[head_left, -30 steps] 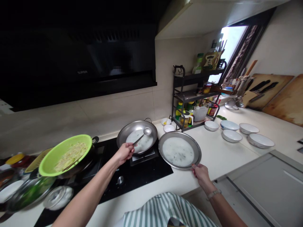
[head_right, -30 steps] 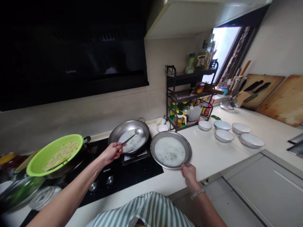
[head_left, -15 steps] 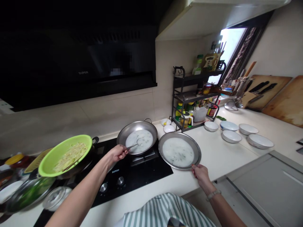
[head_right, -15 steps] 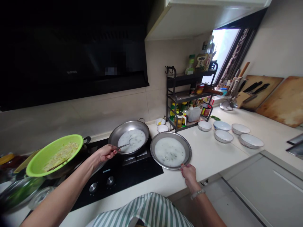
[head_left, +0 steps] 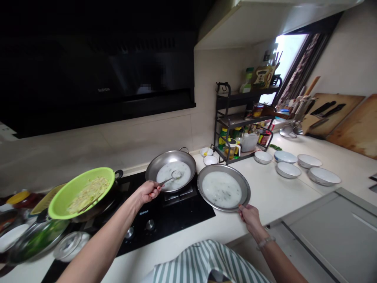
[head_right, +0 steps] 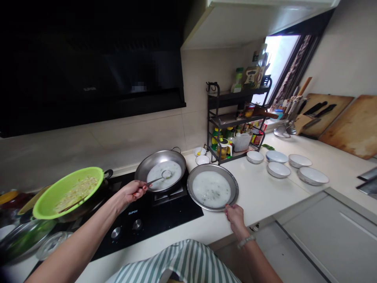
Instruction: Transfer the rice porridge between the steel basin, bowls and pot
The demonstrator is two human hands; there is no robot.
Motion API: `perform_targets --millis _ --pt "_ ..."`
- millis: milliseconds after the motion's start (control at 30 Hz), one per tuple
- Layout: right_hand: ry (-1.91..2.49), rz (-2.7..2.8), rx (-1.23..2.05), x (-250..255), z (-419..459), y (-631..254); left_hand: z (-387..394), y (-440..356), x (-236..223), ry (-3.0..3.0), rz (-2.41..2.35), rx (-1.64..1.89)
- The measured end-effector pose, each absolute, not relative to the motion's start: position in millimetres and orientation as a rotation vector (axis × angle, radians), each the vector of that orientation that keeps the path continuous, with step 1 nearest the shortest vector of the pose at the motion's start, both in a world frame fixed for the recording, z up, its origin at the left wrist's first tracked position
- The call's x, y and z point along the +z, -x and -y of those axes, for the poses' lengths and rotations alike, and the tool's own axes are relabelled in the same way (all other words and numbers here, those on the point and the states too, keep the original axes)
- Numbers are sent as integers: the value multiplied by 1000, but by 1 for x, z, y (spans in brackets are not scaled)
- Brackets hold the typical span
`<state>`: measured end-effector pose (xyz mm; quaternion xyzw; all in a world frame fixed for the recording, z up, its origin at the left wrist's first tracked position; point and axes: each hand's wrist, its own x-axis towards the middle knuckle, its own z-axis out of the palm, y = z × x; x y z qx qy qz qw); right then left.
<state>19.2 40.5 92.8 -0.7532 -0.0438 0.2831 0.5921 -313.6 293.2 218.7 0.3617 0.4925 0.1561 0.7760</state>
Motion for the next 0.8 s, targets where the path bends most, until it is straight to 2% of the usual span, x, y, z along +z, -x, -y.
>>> perform_targets --millis 233,800 --pt "1754 113 668 93 -40 -19 -288 312 220 -934 -1128 436" --pt "1747 114 662 92 -40 -20 -283 308 240 -637 -1106 369"
